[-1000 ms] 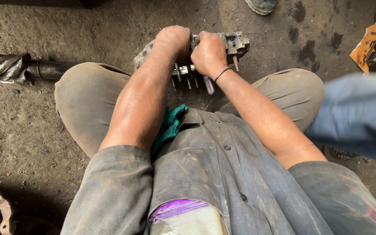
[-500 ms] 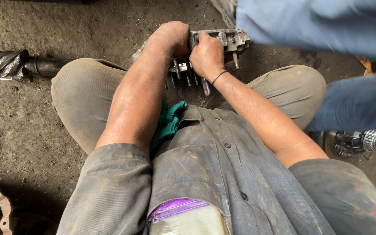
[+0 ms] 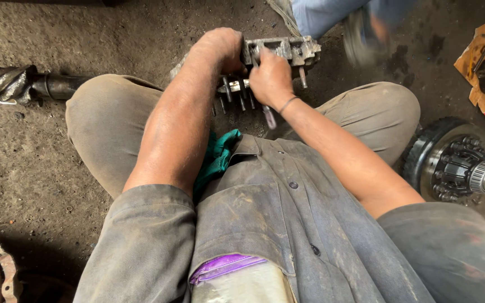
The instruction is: The person sits on the floor and uses a green rag to wipe grease from a metal engine component. They then use a metal scraper to remove hardened deposits from the internal cavities of the part, repeatedly scraping and wiping the area.
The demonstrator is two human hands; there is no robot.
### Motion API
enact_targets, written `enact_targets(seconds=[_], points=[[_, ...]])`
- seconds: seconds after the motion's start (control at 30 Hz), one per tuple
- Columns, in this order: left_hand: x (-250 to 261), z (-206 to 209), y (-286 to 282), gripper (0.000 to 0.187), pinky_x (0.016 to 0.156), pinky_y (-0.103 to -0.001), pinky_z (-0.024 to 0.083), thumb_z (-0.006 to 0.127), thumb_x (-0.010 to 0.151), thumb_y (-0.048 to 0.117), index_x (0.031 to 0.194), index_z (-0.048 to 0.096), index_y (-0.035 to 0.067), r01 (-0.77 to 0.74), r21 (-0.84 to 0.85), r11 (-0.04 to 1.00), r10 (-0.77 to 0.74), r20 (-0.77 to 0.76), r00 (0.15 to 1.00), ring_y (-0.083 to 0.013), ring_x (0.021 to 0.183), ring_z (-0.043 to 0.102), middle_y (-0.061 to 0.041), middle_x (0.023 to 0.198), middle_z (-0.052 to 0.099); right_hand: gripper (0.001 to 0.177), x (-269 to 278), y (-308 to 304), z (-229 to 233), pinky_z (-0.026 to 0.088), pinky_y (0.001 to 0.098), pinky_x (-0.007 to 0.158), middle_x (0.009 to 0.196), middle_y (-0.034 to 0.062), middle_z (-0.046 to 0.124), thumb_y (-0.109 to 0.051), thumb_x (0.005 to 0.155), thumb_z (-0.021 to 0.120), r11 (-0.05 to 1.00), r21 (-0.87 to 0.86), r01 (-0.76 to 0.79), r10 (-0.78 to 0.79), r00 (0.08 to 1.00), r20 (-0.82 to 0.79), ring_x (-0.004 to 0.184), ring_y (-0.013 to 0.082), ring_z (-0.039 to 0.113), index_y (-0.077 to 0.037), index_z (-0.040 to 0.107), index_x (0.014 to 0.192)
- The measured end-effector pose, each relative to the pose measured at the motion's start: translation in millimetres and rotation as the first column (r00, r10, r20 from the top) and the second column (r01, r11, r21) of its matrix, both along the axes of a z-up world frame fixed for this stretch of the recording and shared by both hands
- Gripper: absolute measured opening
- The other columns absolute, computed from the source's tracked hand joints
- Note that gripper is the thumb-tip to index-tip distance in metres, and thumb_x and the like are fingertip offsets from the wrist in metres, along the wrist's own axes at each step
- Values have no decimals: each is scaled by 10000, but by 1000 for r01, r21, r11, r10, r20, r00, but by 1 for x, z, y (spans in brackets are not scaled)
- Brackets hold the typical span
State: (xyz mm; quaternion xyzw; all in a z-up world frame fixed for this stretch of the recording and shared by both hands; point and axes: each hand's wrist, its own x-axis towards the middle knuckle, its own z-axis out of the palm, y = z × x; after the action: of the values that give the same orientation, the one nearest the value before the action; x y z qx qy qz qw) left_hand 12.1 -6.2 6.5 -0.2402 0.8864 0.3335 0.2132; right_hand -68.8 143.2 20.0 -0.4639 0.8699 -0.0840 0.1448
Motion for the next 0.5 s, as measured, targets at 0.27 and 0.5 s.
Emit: enact_targets(seconds=[0.27, 0.5], points=[[0, -3, -1, 372, 901, -431, 576, 884, 792, 350, 1031, 788, 81, -1, -19, 1000, 1, -11, 1000, -317, 965, 736, -161, 1036, 765, 206, -5, -6, 28, 590, 447, 728, 865, 180, 733, -37, 847, 614, 991, 27, 132, -135, 981, 140, 751, 304, 738, -29, 738, 1012], [3, -6, 1, 213, 858, -454, 581, 810, 820, 219, 973, 790, 72, -43, -13, 999, 42, -96, 994, -353, 930, 723, -199, 995, 742, 200, -1, -14, 2, 561, 448, 822, 834, 191, 729, 5, 834, 603, 999, -36, 1, -1, 1000, -15, 806, 302, 730, 43, 680, 1014]])
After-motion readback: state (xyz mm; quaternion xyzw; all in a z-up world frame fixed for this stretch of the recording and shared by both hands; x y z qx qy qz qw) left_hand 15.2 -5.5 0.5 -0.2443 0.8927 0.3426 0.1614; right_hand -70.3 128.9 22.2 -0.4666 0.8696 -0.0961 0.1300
